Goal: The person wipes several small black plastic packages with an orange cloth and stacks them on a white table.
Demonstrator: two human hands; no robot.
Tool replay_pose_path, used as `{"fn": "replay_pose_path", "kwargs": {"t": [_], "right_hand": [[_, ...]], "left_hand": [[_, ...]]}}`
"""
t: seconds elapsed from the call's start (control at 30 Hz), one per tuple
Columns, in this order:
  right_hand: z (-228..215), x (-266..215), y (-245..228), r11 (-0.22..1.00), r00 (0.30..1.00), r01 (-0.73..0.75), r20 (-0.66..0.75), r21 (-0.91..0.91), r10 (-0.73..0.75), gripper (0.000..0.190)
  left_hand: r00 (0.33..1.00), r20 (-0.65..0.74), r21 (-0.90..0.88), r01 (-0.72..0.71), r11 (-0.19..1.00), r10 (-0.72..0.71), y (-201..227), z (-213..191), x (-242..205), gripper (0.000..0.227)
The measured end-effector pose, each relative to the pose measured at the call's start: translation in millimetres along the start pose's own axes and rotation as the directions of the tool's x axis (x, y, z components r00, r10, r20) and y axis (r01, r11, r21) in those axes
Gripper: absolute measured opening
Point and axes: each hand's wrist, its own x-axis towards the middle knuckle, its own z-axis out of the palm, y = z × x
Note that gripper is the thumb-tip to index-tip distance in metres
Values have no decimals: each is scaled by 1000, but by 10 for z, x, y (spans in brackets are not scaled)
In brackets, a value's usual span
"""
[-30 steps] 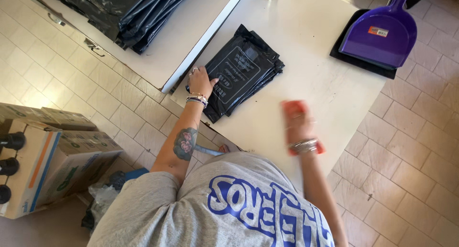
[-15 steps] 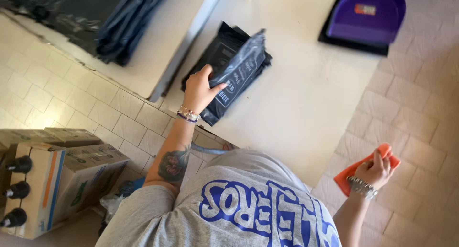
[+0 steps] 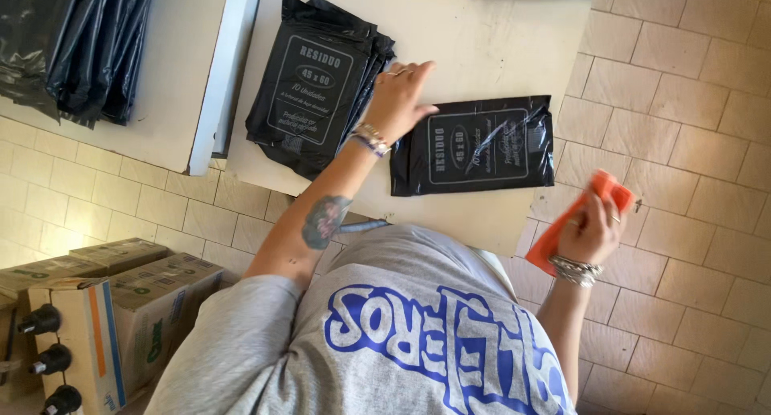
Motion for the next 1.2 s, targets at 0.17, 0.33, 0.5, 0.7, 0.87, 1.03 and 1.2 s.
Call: {"fn": "replay_pose_path", "kwargs": {"t": [0.17,0.33,0.5,0.7,0.87,1.03,1.2], "right_hand": [[553,137,-467,986,986,145,75,82,-152,54],[790,804,-1518,868,883,340,193,363,-427,60],[1840,912,-1685,866,730,480,483,140,-483,66],[1976,712,-1810,758,673,650,420,58,-609,61],[1851,449,-1644,711,631,688,362,146,-685,50],[1450,248,-1601,684,620,661,289,309,-730,36],[1124,137,-1410,719,523,252,533,648,-665,40]], "left_hand": [[995,86,-45,58,997,-54,-414,526,-738,55],[958,273,-58,109,992,-89,-425,392,-1062,67],[961,268,81,49,996,-69,-446,519,-1039,68],[941,296,122,131,984,-162,-136,282,-1067,59],[922,322,146,176,974,-215,-103,328,-1037,61],[906,343,198,187,962,-247,-20,377,-959,60],[894,366,224,187,956,-261,-114,629,-951,58]]}}
